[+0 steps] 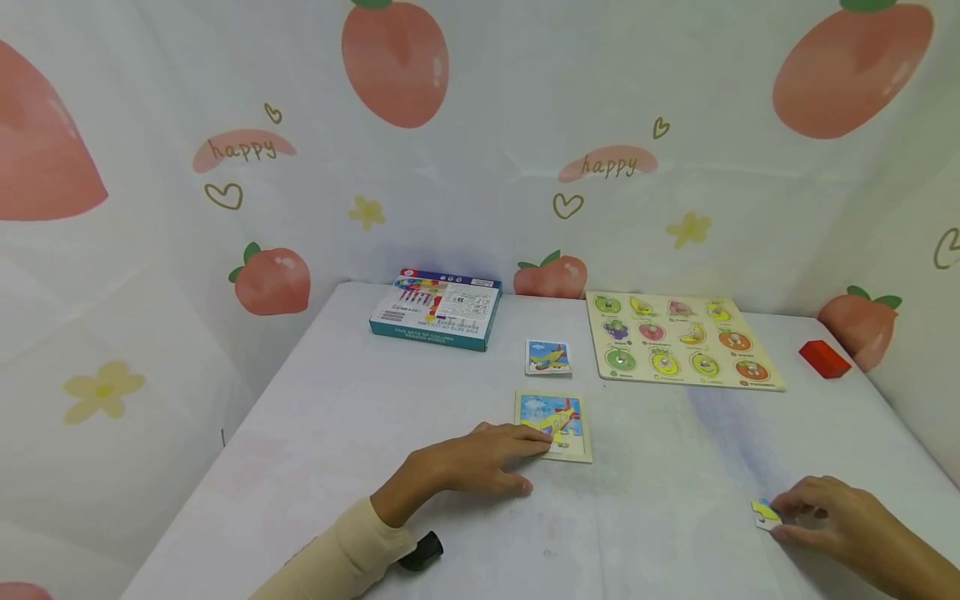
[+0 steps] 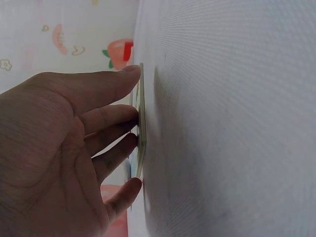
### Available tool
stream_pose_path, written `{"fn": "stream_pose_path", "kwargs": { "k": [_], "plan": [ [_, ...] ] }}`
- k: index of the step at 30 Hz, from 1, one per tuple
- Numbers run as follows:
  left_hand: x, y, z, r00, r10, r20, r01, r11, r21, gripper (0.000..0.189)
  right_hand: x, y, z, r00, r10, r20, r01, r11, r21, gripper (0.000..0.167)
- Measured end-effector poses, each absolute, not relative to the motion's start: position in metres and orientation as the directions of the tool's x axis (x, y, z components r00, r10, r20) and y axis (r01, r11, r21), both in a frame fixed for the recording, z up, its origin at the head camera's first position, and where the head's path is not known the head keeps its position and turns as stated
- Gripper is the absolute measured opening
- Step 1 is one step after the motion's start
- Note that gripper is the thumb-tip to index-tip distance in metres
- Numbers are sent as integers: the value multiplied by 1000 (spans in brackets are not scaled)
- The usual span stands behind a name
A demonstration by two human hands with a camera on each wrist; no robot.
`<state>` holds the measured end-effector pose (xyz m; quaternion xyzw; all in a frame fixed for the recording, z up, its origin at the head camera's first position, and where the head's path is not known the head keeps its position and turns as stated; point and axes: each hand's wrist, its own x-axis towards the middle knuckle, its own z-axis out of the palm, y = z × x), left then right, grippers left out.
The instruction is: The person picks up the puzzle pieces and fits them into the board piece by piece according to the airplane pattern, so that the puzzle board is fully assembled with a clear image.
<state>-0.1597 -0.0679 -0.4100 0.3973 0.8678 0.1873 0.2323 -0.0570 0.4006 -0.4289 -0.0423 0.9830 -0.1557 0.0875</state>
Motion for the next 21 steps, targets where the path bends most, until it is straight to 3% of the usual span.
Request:
{"fn": "stream_pose_path", "kwargs": {
  "k": [10, 21],
  "plan": [
    [-159, -68, -411, -581, 770, -265, 594, 623, 509, 65, -56, 396, -430, -970, -73, -230, -2, 955, -295, 29],
    [-159, -68, -410, -581, 771, -260, 600, 622, 503, 65, -63, 386, -426, -976, -82, -204, -20, 957, -290, 34]
  ]
}}
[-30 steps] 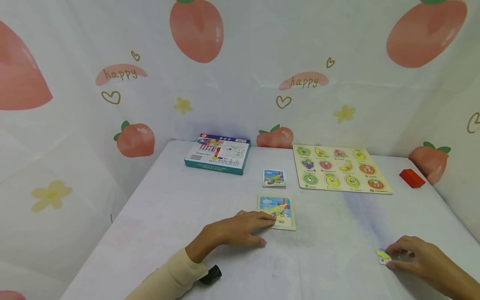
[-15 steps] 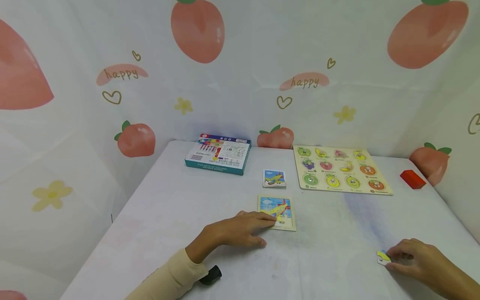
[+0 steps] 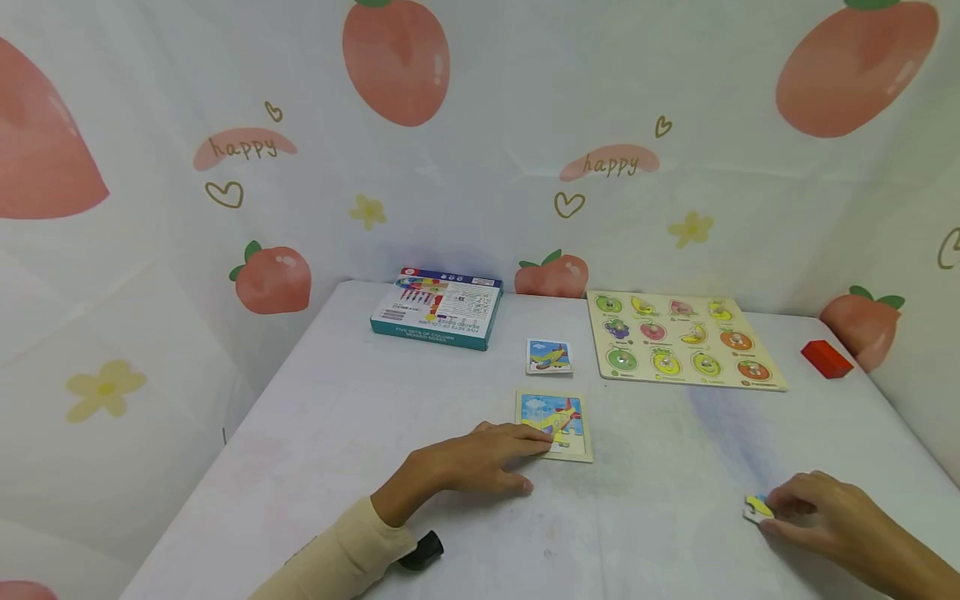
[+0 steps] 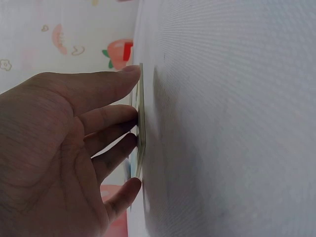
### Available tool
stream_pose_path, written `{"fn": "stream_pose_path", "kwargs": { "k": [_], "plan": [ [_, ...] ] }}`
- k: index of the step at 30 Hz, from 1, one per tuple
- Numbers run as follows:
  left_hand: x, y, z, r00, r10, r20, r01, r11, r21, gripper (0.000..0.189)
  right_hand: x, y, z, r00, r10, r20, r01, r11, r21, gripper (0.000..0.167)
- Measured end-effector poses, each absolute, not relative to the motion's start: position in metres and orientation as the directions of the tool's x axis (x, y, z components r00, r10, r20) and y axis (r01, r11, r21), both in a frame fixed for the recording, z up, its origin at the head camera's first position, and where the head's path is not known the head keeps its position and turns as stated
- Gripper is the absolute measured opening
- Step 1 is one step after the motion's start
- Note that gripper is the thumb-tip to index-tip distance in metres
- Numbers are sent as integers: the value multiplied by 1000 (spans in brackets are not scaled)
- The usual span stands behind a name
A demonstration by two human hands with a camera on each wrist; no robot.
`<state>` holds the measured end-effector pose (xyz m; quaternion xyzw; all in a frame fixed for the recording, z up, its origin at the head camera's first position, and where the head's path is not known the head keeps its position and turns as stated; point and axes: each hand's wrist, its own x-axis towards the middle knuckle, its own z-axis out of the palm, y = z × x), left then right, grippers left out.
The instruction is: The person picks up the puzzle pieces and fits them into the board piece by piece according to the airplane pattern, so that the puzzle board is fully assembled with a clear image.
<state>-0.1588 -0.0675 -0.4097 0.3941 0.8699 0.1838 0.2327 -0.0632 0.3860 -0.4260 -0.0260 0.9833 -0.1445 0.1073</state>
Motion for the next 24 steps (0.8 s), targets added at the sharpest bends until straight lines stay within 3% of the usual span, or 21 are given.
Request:
{"fn": "stream_pose_path", "kwargs": {
  "k": [6, 13, 20, 24],
  "plan": [
    [-159, -68, -409, -582, 769, -265, 594, 625, 507, 65, -69, 376, -424, -982, -181, -45, -159, 937, -311, 29],
    [-158, -68, -409, -585, 765, -270, 588, 630, 507, 65, -78, 353, -413, -963, -269, -15, -247, 902, -354, 25],
    [-158, -68, -409, -582, 770, -262, 596, 623, 507, 65, -91, 322, -407, -905, -399, 147, -425, 843, -331, 25],
    [-158, -68, -409, -577, 775, -257, 601, 616, 509, 64, -100, 303, -403, -878, -451, 161, -479, 813, -333, 24]
  ]
}}
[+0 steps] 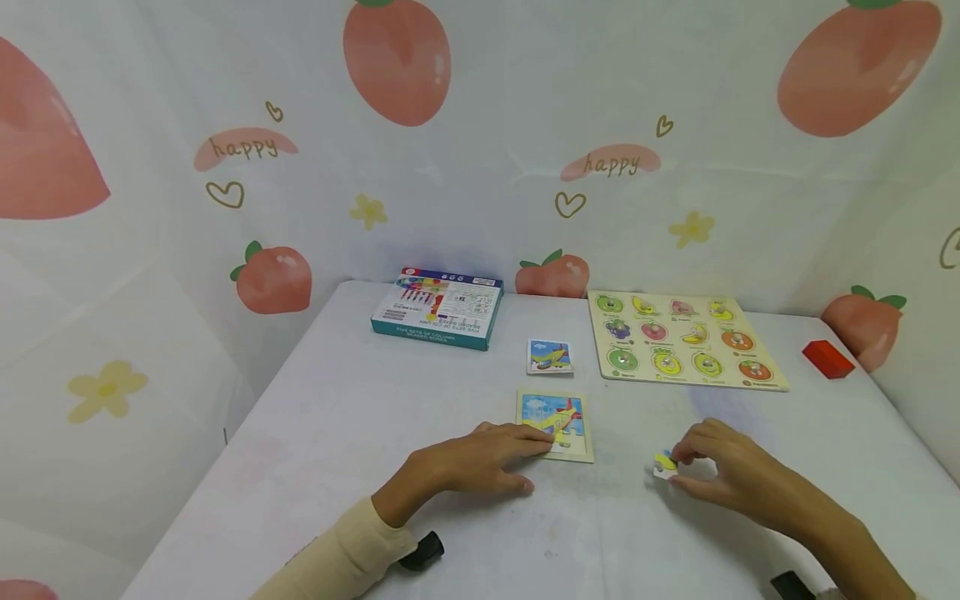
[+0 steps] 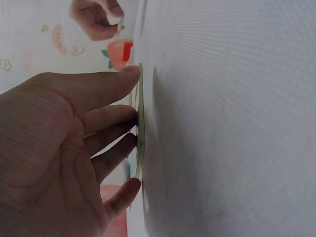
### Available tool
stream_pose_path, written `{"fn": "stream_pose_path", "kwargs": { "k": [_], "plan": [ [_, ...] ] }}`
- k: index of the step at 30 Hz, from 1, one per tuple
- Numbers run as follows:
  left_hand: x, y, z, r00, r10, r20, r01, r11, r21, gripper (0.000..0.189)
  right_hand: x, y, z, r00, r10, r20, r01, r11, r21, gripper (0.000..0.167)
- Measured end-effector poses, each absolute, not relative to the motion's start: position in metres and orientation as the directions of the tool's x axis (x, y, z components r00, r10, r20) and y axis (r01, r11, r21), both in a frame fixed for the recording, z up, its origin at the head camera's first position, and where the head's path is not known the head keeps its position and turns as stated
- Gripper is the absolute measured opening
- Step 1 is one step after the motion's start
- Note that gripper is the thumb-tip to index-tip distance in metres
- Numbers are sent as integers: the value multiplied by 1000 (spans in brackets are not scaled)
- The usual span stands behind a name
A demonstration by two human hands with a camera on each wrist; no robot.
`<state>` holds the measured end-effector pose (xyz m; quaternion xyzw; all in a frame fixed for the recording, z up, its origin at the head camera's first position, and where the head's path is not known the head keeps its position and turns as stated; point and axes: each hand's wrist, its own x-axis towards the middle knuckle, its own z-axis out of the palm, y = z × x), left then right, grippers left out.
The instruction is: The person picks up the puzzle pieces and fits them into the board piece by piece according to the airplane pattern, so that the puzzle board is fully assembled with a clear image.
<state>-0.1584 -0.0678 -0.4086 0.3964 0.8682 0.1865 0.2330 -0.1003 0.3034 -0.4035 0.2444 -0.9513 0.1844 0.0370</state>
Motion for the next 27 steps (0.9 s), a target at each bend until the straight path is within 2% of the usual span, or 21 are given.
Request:
{"fn": "stream_pose_path", "kwargs": {
  "k": [7, 18, 27],
  "plan": [
    [-159, -67, -411, -578, 776, -253, 608, 616, 501, 64, -121, 275, -401, -857, -500, 122, -508, 784, -356, 18],
    [-159, -67, -409, -579, 774, -254, 609, 619, 496, 64, -146, 246, -413, -744, -640, 194, -663, 667, -340, 13],
    [-160, -68, -410, -575, 776, -259, 605, 616, 504, 64, -159, 225, -413, -743, -659, 119, -649, 666, -368, 15]
  ]
}}
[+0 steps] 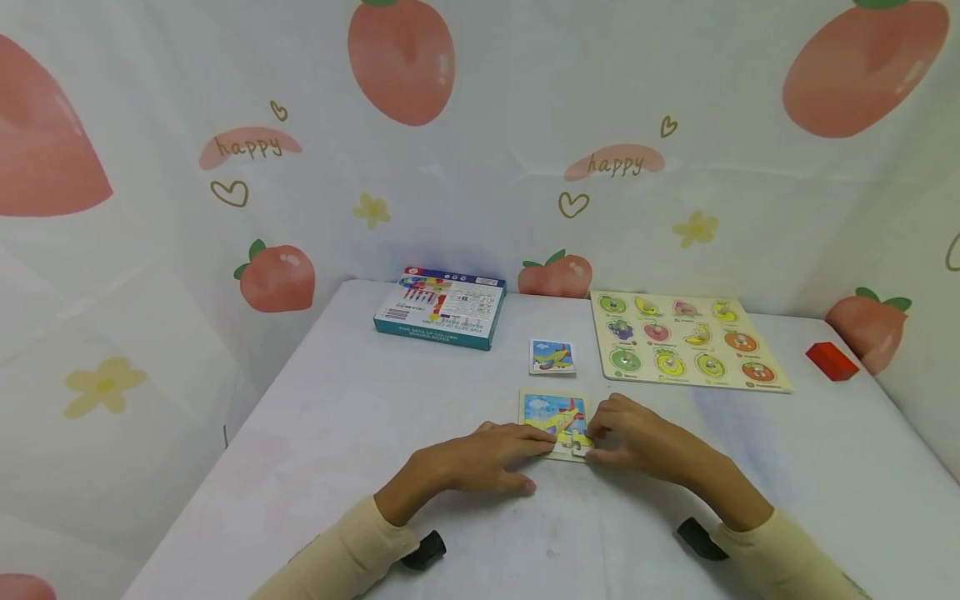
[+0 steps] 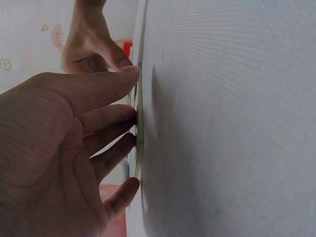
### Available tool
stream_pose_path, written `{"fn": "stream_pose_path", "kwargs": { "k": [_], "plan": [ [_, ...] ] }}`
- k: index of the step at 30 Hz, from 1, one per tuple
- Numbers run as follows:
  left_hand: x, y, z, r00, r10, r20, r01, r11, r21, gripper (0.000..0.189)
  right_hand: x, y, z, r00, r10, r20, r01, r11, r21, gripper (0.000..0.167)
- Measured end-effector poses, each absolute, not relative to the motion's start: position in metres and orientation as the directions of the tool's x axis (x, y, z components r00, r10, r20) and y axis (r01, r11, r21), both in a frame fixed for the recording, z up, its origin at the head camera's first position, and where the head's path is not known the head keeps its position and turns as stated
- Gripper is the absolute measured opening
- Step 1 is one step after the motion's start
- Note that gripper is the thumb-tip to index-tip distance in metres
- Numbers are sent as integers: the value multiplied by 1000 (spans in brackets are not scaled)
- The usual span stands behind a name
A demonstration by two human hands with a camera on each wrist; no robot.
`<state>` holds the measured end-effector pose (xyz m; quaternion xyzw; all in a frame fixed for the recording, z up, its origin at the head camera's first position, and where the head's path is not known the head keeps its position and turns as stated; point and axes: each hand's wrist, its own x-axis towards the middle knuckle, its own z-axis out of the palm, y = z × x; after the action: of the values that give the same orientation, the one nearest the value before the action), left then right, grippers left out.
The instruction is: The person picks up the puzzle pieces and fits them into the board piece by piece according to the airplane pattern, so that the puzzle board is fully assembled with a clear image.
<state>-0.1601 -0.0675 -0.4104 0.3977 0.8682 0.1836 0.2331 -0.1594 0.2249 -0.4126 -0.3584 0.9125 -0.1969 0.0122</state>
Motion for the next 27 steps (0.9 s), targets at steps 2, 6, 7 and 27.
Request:
{"fn": "stream_pose_path", "kwargs": {
  "k": [2, 6, 7, 27],
  "plan": [
    [-160, -67, -411, -573, 779, -256, 608, 613, 504, 64, -161, 223, -413, -745, -658, 107, -645, 671, -366, 14],
    [-160, -67, -411, -570, 782, -253, 612, 609, 504, 65, -164, 220, -414, -753, -653, 85, -632, 682, -368, 14],
    [-160, -67, -411, -571, 781, -253, 612, 610, 504, 65, -165, 219, -414, -756, -650, 77, -627, 685, -371, 14],
    [-160, -68, -411, -569, 788, -235, 628, 601, 494, 64, -171, 217, -412, -772, -635, 17, -582, 696, -420, 14]
  ]
}}
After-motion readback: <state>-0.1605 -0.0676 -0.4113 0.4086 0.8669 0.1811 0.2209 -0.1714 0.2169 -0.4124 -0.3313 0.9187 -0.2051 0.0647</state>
